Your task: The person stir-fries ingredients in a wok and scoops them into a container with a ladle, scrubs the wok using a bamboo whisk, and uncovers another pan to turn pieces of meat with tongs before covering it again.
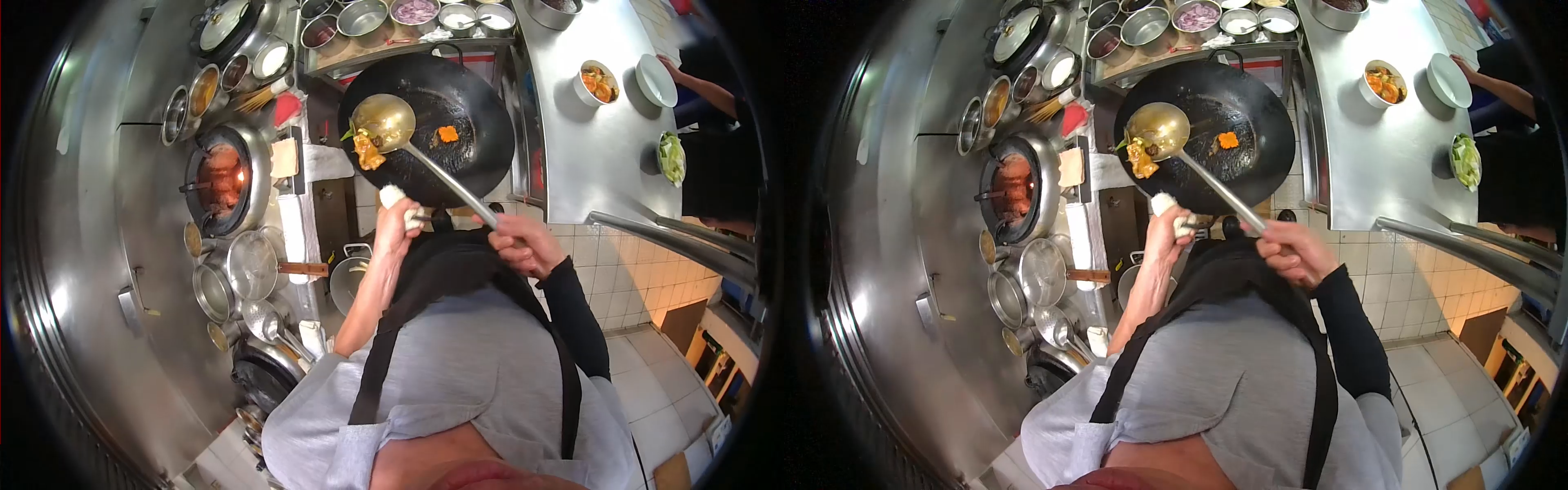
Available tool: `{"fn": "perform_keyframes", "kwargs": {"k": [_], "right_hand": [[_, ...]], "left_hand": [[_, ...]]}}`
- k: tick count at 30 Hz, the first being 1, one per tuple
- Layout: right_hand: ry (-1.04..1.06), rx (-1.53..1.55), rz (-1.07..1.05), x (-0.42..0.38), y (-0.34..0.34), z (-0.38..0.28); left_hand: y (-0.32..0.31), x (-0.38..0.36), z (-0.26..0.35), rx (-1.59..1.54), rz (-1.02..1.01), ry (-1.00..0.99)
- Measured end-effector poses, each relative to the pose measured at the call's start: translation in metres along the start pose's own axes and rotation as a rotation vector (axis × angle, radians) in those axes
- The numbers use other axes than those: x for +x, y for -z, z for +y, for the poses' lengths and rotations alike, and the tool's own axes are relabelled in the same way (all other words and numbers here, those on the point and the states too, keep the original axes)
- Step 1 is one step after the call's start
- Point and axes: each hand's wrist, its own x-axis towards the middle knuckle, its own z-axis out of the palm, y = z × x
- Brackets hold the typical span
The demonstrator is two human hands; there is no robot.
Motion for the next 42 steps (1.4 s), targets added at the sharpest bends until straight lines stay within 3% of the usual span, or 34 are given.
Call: {"fn": "perform_keyframes", "kwargs": {"k": [2, 6, 10, 15, 19, 26, 31, 34, 40, 42], "right_hand": [[-0.032, -0.091, 0.099, -0.002, -0.016, 0.01], [-0.092, -0.058, 0.079, -0.001, -0.012, 0.01], [-0.015, 0.053, 0.142, -0.019, -0.014, -0.008], [0.105, -0.741, 0.579, -0.017, -0.03, -0.017], [0.118, -0.942, 0.644, -0.001, -0.046, -0.012], [0.074, -0.33, 0.254, -0.003, -0.071, 0.008], [0.037, -0.011, 0.008, -0.026, -0.035, 0.021], [0.026, -0.176, 0.148, 0.001, -0.055, 0.032], [0.126, -0.101, 0.283, -0.007, -0.054, 0.049], [0.234, -0.048, 0.308, -0.033, -0.044, 0.048]], "left_hand": [[0.027, -0.023, 0.001, -0.063, -0.031, 0.061], [0.059, -0.057, 0.014, -0.171, -0.063, 0.188], [0.066, -0.064, 0.019, -0.168, -0.006, 0.137], [0.05, -0.049, 0.028, 0.004, 0.031, -0.063], [0.027, -0.035, 0.033, 0.088, 0.076, -0.163], [0.002, -0.019, 0.023, 0.298, 0.249, -0.264], [0.043, -0.016, 0.02, 0.197, 0.156, -0.109], [0.081, -0.034, 0.028, 0.125, 0.066, 0.028], [0.117, -0.032, 0.04, 0.027, -0.01, 0.154], [0.104, -0.038, 0.05, 0.039, 0.126, 0.16]]}}
